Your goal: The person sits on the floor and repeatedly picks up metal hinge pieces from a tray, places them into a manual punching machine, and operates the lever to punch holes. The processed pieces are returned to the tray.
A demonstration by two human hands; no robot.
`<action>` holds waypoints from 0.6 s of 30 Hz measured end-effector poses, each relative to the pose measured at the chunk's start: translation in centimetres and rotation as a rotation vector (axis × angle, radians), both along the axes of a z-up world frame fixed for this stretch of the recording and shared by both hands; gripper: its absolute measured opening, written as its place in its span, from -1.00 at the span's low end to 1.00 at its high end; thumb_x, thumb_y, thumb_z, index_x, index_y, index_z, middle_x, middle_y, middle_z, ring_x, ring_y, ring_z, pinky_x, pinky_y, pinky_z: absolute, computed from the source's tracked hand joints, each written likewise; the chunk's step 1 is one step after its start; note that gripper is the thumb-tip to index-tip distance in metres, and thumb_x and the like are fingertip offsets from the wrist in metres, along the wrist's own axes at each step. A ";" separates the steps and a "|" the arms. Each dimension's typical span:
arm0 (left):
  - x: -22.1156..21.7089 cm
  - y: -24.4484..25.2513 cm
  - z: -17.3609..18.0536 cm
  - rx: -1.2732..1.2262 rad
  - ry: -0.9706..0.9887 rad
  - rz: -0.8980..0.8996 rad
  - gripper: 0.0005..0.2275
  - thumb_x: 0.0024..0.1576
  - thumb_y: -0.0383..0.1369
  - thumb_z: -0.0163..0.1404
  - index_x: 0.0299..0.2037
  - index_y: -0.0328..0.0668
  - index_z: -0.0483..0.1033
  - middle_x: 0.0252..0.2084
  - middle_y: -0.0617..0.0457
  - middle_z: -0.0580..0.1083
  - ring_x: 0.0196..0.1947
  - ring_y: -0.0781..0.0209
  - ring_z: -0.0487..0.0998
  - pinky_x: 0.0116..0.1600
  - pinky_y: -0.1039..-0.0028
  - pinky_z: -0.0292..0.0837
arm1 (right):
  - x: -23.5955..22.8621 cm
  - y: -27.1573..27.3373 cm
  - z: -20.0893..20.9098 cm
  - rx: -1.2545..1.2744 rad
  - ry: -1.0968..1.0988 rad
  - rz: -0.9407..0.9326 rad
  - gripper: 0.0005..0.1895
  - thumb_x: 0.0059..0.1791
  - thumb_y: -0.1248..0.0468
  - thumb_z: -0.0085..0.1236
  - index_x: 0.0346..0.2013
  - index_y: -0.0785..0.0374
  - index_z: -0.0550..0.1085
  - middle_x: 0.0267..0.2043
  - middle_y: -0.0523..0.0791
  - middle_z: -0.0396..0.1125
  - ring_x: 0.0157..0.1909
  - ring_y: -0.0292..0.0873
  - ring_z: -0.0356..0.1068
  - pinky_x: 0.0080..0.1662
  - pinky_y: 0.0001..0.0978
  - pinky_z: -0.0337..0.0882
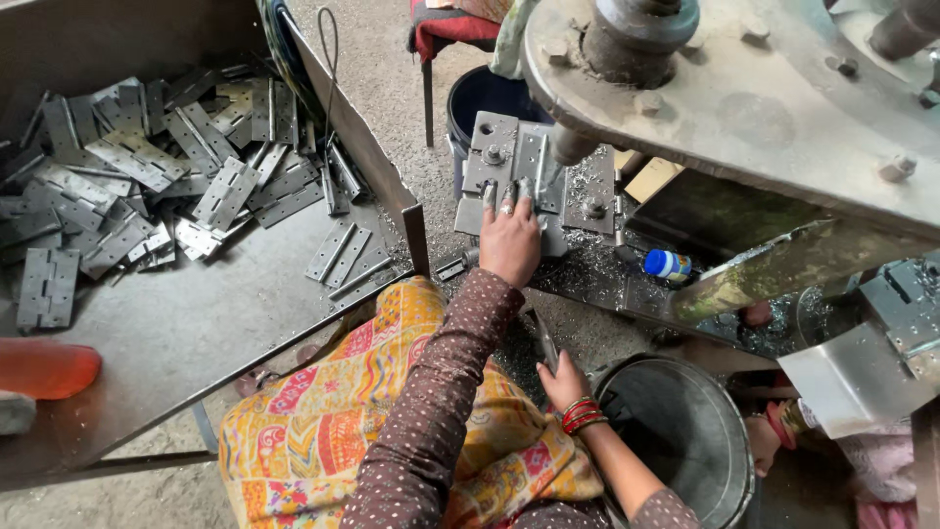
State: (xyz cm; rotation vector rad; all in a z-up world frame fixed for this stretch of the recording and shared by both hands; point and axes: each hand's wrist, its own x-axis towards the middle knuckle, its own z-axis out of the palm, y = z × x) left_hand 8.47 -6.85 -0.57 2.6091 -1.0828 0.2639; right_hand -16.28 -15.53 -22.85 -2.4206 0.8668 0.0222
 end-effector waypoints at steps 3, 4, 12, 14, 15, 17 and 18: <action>0.5 0.2 0.2 0.020 0.029 -0.020 -0.74 0.19 -0.40 -0.13 -0.03 -0.28 0.58 0.26 -0.12 0.41 0.22 -0.06 0.40 0.35 -0.17 0.14 | 0.0 -1.6 4.5 0.132 0.288 0.051 -0.51 -0.05 -0.11 0.08 -0.14 0.26 0.35 -0.35 0.06 0.47 -0.35 0.19 0.54 -0.29 0.03 0.55; 0.9 0.2 0.1 0.004 0.013 -0.012 -0.75 0.19 -0.39 -0.14 -0.05 -0.20 0.59 0.25 -0.12 0.40 0.24 -0.06 0.39 0.38 -0.16 0.10 | 0.3 -2.2 5.8 0.072 0.284 0.094 -0.47 -0.04 -0.15 0.10 -0.17 0.29 0.36 -0.37 0.09 0.46 -0.33 0.18 0.53 -0.26 0.01 0.52; 1.8 0.2 0.4 -0.224 0.077 -0.006 -0.69 0.21 -0.35 -0.10 0.10 -0.26 0.55 0.30 -0.14 0.37 0.31 -0.03 0.35 0.49 -0.18 -0.09 | -0.8 0.5 2.8 0.077 0.090 -0.012 -0.51 -0.03 -0.12 0.09 -0.18 0.27 0.37 -0.42 0.10 0.46 -0.36 0.20 0.51 -0.25 0.04 0.47; -2.2 2.9 -0.2 -0.627 0.061 -0.051 -0.65 0.21 -0.36 -0.06 0.16 -0.30 0.54 0.31 -0.22 0.39 0.34 -0.25 0.32 0.38 -0.15 0.04 | 0.0 0.5 -0.5 -0.047 0.088 -0.044 -0.51 -0.04 -0.09 0.10 -0.09 0.24 0.36 -0.40 0.14 0.45 -0.33 0.28 0.48 -0.25 0.12 0.42; -4.2 4.7 -0.5 -0.751 0.268 -0.040 -0.67 0.23 -0.35 -0.05 0.14 -0.33 0.53 0.27 -0.22 0.43 0.31 -0.18 0.38 0.36 0.03 0.18 | 0.2 0.6 -1.9 -0.096 0.096 -0.053 -0.50 -0.04 -0.08 0.11 -0.04 0.23 0.36 -0.39 0.15 0.45 -0.32 0.33 0.46 -0.25 0.16 0.40; -6.1 8.0 -1.5 -1.041 0.652 -0.002 -0.70 0.28 -0.32 -0.05 0.13 -0.34 0.52 0.19 -0.17 0.49 0.22 0.00 0.45 0.31 0.31 0.33 | 0.2 0.0 -3.8 -0.058 0.027 -0.035 -0.53 -0.01 -0.09 0.10 -0.10 0.25 0.38 -0.35 0.15 0.45 -0.27 0.31 0.46 -0.23 0.13 0.42; -6.9 10.2 -2.2 -1.214 0.822 0.027 -0.70 0.31 -0.30 -0.07 0.14 -0.32 0.52 0.16 -0.13 0.50 0.18 0.11 0.46 0.29 0.40 0.34 | -0.5 0.1 -4.2 -0.031 0.000 -0.020 -0.53 0.00 -0.10 0.10 -0.14 0.26 0.39 -0.33 0.15 0.45 -0.24 0.30 0.47 -0.22 0.11 0.43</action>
